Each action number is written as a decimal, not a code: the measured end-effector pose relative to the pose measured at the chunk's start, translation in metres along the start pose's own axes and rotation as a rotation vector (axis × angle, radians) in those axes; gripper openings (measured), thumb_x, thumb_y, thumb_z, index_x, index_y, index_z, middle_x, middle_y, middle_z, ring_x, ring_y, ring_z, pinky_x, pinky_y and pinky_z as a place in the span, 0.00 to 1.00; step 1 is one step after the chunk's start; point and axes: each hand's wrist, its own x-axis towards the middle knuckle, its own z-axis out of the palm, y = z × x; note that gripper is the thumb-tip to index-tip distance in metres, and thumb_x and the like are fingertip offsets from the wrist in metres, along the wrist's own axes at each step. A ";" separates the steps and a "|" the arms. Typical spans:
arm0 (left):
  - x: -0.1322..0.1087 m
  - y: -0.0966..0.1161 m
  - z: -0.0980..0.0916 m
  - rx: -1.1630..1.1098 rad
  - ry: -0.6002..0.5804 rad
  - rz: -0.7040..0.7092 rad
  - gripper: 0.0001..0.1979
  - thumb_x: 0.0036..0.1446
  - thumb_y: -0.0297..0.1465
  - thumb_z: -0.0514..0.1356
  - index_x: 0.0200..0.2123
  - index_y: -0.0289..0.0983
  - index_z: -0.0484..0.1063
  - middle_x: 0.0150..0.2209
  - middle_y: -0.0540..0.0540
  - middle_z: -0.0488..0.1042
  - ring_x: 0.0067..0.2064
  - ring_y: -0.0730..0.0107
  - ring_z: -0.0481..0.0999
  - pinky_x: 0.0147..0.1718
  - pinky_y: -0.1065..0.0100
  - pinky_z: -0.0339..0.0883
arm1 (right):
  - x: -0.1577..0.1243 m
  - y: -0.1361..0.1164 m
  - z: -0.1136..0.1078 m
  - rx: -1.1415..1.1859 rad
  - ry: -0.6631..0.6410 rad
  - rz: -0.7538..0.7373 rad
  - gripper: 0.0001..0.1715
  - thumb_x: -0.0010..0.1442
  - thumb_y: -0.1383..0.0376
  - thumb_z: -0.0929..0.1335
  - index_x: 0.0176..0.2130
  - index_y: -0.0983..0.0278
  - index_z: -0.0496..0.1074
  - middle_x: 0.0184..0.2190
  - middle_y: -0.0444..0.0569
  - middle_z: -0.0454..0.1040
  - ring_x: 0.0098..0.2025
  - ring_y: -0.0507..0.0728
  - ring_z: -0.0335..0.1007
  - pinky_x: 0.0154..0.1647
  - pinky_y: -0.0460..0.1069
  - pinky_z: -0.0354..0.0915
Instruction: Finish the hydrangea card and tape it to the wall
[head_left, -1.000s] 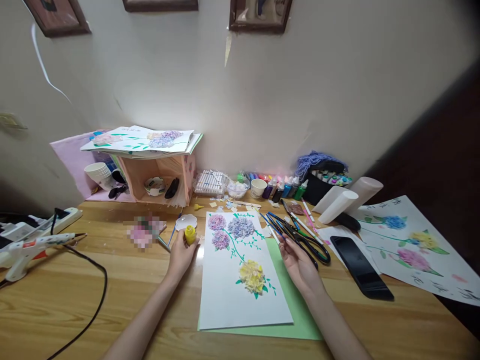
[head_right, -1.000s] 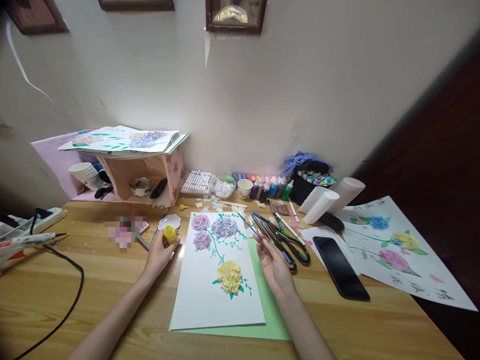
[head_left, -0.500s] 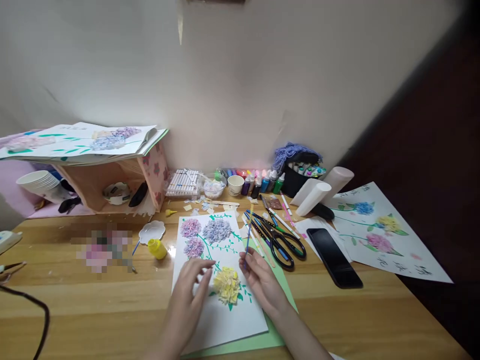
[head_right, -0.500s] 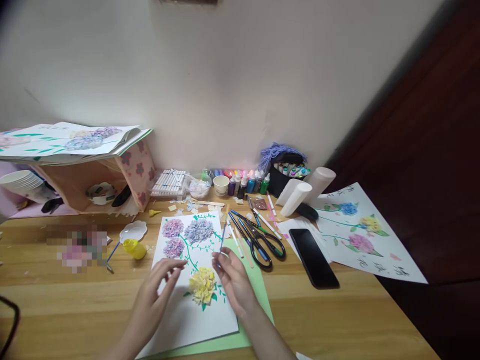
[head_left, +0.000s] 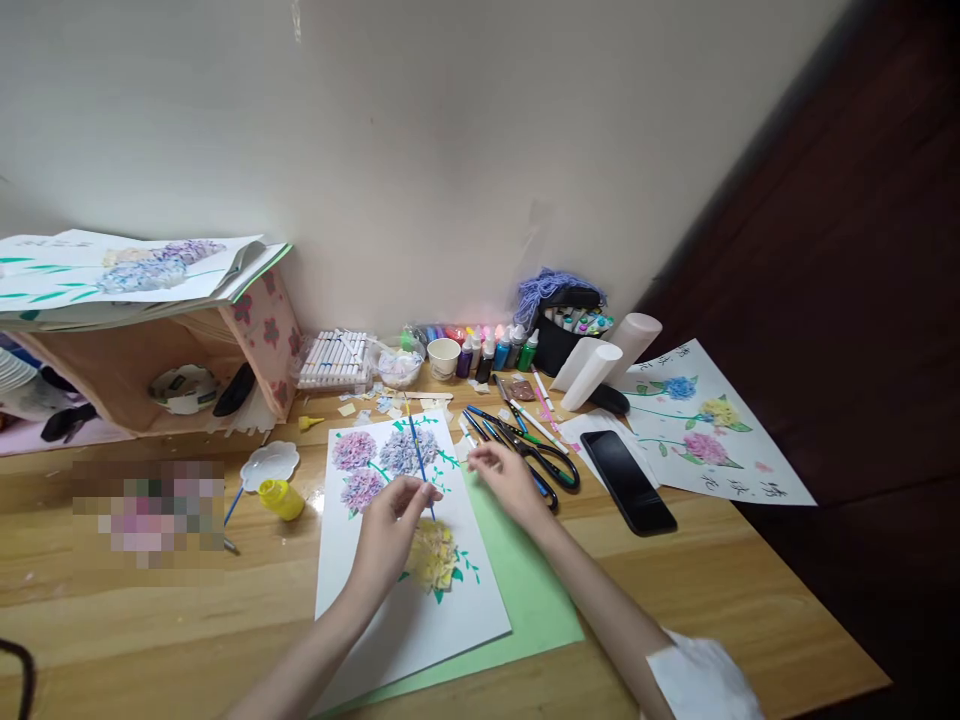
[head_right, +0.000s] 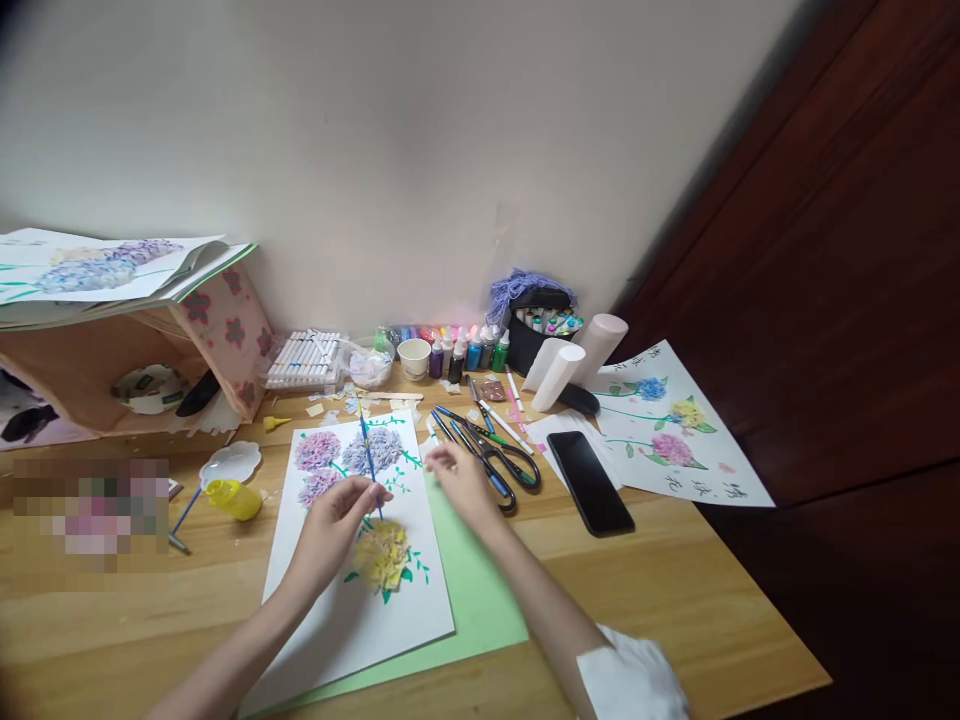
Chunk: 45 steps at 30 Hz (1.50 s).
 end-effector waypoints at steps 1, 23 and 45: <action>0.002 0.000 -0.001 -0.025 0.006 -0.008 0.14 0.55 0.42 0.56 0.29 0.37 0.70 0.30 0.45 0.77 0.35 0.63 0.76 0.36 0.65 0.67 | 0.011 0.004 -0.004 -0.062 0.051 -0.020 0.08 0.57 0.61 0.65 0.34 0.64 0.71 0.31 0.49 0.73 0.34 0.55 0.68 0.38 0.52 0.64; 0.000 0.004 0.002 -0.073 -0.044 0.021 0.12 0.58 0.39 0.55 0.32 0.37 0.69 0.30 0.46 0.77 0.34 0.66 0.76 0.37 0.65 0.69 | 0.013 -0.070 0.017 0.564 0.018 0.079 0.14 0.49 0.56 0.72 0.28 0.63 0.69 0.29 0.44 0.72 0.33 0.52 0.68 0.37 0.47 0.66; -0.009 0.007 0.003 0.178 0.028 0.136 0.09 0.59 0.36 0.53 0.32 0.39 0.69 0.29 0.48 0.76 0.31 0.66 0.75 0.33 0.68 0.65 | 0.006 -0.072 0.034 0.794 0.152 0.281 0.25 0.36 0.63 0.78 0.27 0.62 0.59 0.22 0.40 0.74 0.28 0.51 0.71 0.37 0.49 0.67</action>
